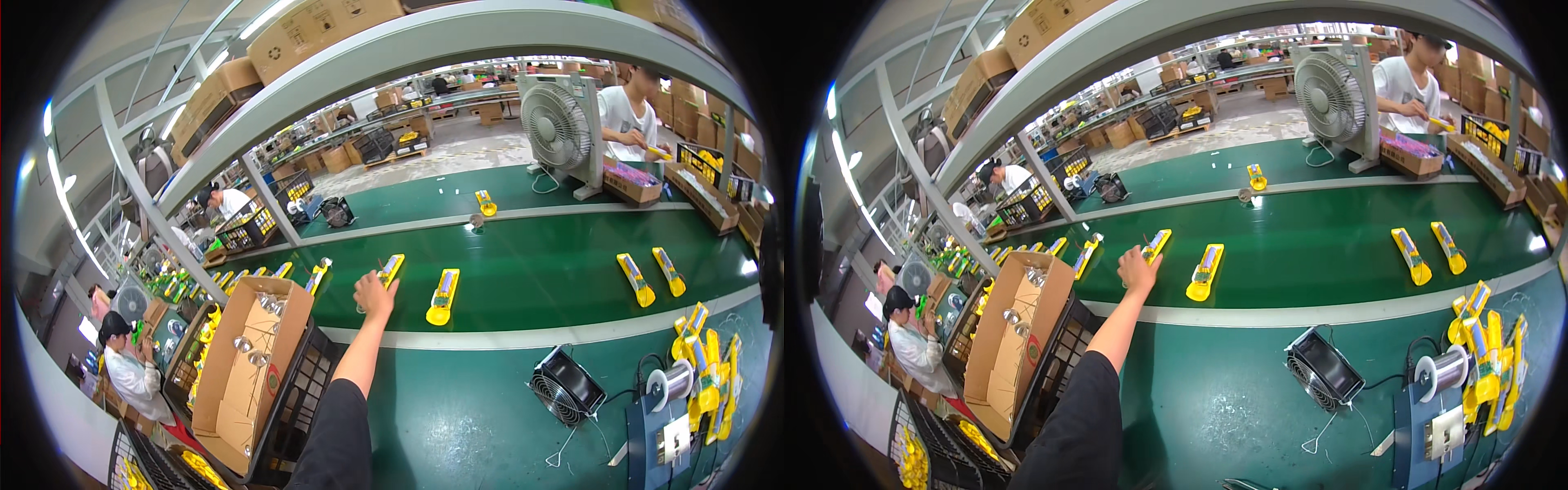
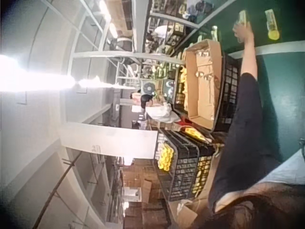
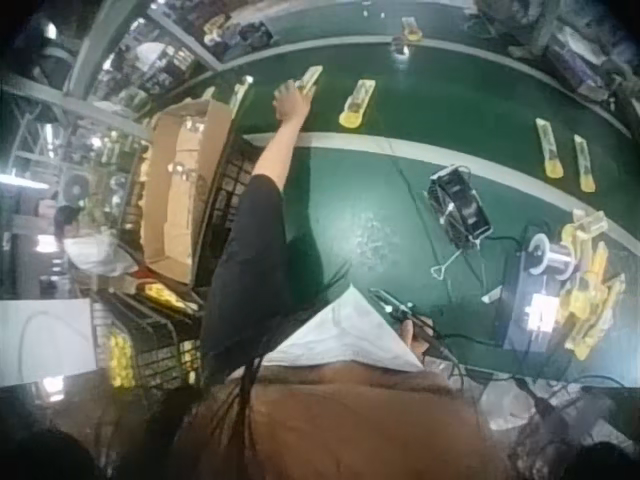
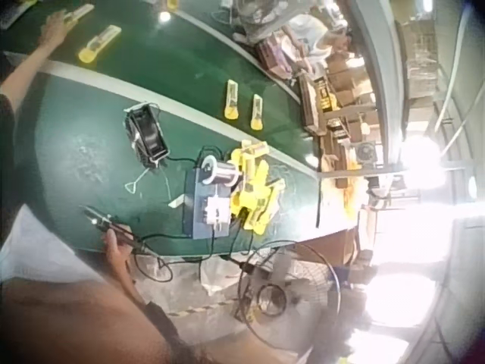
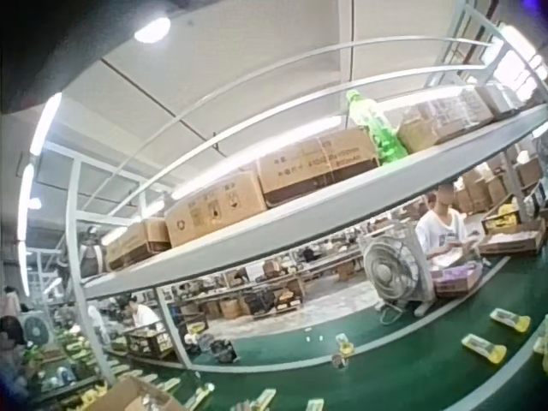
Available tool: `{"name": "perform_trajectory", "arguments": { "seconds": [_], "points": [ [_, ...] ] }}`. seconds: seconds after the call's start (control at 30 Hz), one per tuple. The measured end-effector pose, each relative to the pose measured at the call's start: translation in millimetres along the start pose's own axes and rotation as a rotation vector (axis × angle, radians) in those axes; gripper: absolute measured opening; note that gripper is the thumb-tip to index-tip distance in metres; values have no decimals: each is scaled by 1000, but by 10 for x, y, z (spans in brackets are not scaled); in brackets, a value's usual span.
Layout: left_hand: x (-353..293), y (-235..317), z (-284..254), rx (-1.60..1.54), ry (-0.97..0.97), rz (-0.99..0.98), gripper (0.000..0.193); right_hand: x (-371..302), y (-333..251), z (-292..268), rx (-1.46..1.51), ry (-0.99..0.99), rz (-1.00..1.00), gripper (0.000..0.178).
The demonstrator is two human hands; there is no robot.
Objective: The person solders circuit components and wires onto flashlight assemblies using a soldering iron and places the assembled flashlights onto a conveyor belt.
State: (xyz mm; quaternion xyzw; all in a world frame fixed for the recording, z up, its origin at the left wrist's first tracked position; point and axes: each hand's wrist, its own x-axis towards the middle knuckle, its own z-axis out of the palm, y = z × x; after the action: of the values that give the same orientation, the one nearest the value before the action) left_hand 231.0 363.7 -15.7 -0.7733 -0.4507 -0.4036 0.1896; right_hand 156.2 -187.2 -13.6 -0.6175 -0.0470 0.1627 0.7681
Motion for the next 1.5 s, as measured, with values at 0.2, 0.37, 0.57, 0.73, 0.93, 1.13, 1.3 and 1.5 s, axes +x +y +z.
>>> {"name": "perform_trajectory", "arguments": {
  "seconds": [0.2,0.37,0.57,0.73,0.93,1.13,1.3,1.5],
  "points": [
    [-142,608,-446,-339,-795,-138,40,-70,220,-14,93,87,7,11],
    [-367,719,-492,-404,-803,76,32,54,252,-262,33,-161,-46,11],
    [-814,701,-955,-368,-637,109,16,6,272,-102,-101,-16,-115,16],
    [-1398,466,-1931,-350,-611,264,11,-10,260,-59,30,-32,-180,12],
    [-2143,-9,-2985,-395,-740,237,14,19,271,-100,109,19,-257,17],
    [-2526,-545,-3417,-546,-841,135,20,11,231,-27,89,31,-277,15],
    [-2526,-352,-3495,-623,-583,-82,22,39,350,-46,168,2,-292,10],
    [-2520,-176,-3492,-572,-566,-40,37,-9,259,-10,186,24,-314,11]
  ]
}}
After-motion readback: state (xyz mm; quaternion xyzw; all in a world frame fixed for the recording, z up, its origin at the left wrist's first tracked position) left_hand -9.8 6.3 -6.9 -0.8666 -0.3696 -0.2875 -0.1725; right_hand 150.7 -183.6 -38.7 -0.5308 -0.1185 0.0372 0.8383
